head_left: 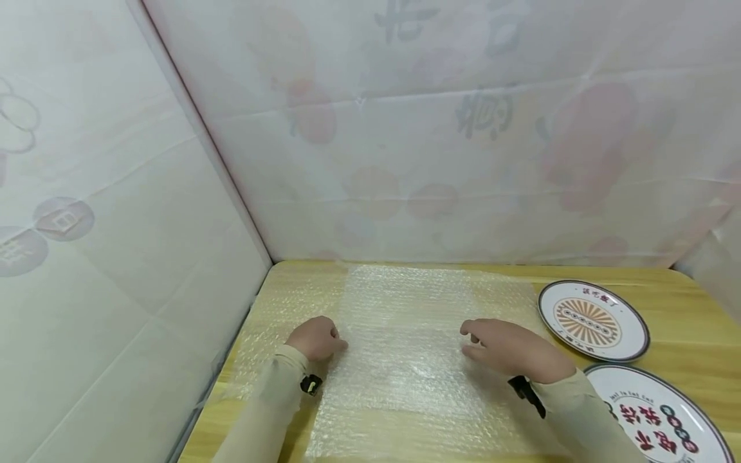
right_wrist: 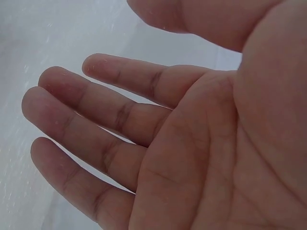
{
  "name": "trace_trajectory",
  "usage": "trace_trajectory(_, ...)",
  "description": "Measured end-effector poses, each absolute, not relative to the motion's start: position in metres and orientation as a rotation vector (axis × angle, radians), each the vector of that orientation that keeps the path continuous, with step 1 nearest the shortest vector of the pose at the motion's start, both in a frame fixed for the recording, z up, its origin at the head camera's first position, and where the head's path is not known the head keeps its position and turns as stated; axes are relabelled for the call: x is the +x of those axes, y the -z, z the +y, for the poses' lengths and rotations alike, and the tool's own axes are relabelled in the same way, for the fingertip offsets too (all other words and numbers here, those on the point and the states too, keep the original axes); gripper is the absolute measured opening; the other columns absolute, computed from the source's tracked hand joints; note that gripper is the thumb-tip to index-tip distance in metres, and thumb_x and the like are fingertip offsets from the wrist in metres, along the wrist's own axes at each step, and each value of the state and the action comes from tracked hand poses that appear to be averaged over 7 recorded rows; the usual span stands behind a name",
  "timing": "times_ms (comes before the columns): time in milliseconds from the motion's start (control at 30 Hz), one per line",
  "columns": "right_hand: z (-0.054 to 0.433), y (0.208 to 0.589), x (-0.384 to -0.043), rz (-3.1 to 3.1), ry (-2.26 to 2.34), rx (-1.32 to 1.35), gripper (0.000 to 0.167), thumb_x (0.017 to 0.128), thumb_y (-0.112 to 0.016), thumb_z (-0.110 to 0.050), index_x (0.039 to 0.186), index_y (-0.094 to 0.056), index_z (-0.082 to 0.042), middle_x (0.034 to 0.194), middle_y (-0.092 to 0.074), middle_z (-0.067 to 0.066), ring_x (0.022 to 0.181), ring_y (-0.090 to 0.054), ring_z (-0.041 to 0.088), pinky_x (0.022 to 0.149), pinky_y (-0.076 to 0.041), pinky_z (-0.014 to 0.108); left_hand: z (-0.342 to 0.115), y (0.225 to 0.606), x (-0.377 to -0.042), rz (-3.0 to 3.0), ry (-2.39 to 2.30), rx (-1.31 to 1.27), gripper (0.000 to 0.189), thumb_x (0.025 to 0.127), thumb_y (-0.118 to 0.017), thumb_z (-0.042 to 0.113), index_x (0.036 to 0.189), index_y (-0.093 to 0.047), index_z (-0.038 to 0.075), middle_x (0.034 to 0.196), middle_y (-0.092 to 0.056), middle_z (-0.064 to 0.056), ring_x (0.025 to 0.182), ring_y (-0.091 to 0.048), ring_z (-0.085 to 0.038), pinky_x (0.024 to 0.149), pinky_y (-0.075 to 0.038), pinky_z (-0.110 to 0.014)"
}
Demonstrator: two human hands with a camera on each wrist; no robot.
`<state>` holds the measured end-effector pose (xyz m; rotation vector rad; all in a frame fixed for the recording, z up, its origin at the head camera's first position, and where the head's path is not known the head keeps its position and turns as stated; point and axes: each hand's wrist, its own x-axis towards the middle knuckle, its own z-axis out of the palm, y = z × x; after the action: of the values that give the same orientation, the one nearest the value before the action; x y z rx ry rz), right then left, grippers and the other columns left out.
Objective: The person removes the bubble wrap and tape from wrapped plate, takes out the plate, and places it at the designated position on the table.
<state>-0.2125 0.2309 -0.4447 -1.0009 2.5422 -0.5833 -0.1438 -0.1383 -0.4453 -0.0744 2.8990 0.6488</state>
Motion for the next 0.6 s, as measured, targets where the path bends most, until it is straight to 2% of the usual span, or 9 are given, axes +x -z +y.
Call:
trace_trajectory(133,0.229,0.444,-0.211,2.541,0.594,-0.996,0.034,0.104,-0.062,-0.028,0.128,-0.064,-0.004,0.115,-0.070,0.006,0.103,-0.067,0.026,0.086,-0.055,0.050,-0.131,0.443,-0.143,2.950,-0.690,-0.017,0.030,0.090,-0.065,0.014,0.063,-0.051,0.017,0.059,-0.045,0.007,0.052,-0.039,-0.010,0.051,-0.035,-0.027)
trace_trajectory(267,0.226,0.444,-0.211,2.556,0.589,-1.009,0.034,0.105,-0.061,-0.029,0.129,-0.064,-0.005,0.118,-0.069,0.006,0.106,-0.067,0.027,0.088,-0.054,0.050,-0.129,0.436,-0.143,3.034,-0.769,0.013,0.012,0.095,-0.064,0.019,0.086,-0.068,0.013,0.074,-0.061,0.005,0.061,-0.052,-0.013,0.059,-0.045,-0.032)
trace_trajectory(433,0.225,0.446,-0.211,2.593,0.583,-1.058,0.035,0.105,-0.060,-0.029,0.132,-0.063,-0.007,0.129,-0.062,0.009,0.114,-0.064,0.029,0.093,-0.053,0.051,-0.149,0.428,-0.143,3.141,-0.866,-0.136,0.015,0.099,-0.062,0.022,0.100,-0.071,0.010,0.077,-0.064,0.001,0.062,-0.053,-0.014,0.059,-0.046,-0.033)
trace_trajectory(600,0.225,0.446,-0.213,2.616,0.568,-1.119,0.036,0.105,-0.060,-0.029,0.132,-0.063,-0.006,0.128,-0.060,0.009,0.113,-0.063,0.029,0.092,-0.053,0.051,-0.184,0.420,-0.137,3.084,-0.913,-0.296,0.018,0.101,-0.060,0.022,0.103,-0.068,0.007,0.083,-0.065,-0.004,0.064,-0.053,-0.017,0.058,-0.044,-0.033)
